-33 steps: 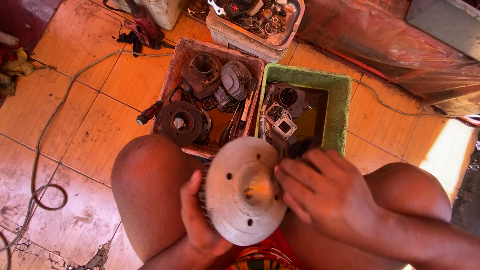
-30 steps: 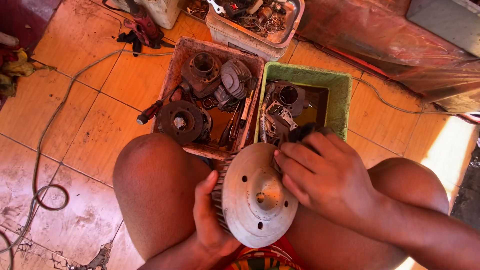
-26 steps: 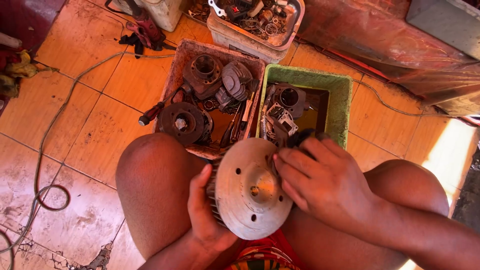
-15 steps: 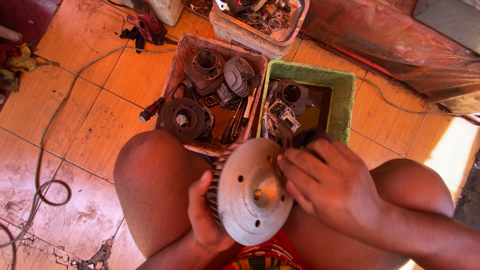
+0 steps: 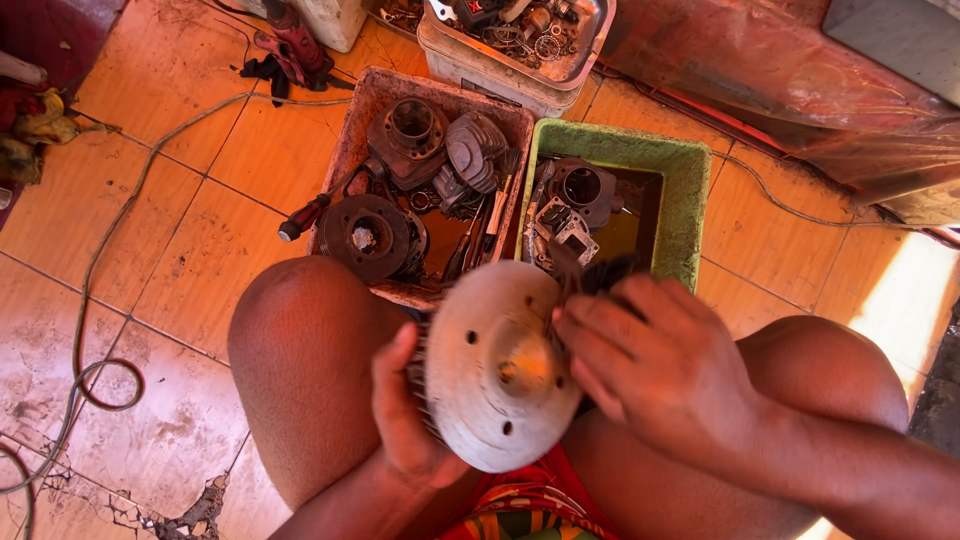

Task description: Cleaning motorcycle engine components using a cloth, solvent, and a brush.

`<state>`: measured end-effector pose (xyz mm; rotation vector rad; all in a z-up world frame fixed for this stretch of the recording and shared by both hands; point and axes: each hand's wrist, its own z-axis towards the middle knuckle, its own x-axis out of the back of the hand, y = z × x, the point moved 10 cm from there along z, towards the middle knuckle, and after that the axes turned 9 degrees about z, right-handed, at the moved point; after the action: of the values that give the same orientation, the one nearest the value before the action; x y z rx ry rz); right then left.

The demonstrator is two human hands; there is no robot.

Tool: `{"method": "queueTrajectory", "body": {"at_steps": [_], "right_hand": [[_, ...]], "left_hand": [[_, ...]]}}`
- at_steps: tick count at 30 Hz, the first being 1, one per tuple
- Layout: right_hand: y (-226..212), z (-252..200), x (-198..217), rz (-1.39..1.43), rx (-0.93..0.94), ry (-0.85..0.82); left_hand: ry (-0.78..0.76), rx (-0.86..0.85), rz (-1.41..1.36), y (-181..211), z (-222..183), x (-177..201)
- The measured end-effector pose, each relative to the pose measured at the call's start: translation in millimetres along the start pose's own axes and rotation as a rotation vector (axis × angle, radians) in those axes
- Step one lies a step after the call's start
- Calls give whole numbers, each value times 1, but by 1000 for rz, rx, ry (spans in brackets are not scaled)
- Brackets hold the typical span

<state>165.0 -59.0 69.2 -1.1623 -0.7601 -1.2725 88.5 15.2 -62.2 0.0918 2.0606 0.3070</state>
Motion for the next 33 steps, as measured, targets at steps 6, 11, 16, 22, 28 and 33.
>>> {"method": "queueTrajectory", "body": {"at_steps": [6,11,16,22,28,33], "right_hand": [[3,11,6,-5,20,53],[-13,-4,5,150,81,-26],[24,7,21,632,-124,-22],[100,-12,-42,1105,-703,-262],[33,-1,-64,1206,-249,-664],[62,-28,-95,1552,-832,-501]], "left_hand": [[144,99,72,-6,2,2],[265,-101,49,30,3,18],[257,-104,72,37,-6,18],[-81,190,196,8,-9,-8],[-229,630,150,-41,-29,-24],[121,349,252,-11,-14,-18]]}}
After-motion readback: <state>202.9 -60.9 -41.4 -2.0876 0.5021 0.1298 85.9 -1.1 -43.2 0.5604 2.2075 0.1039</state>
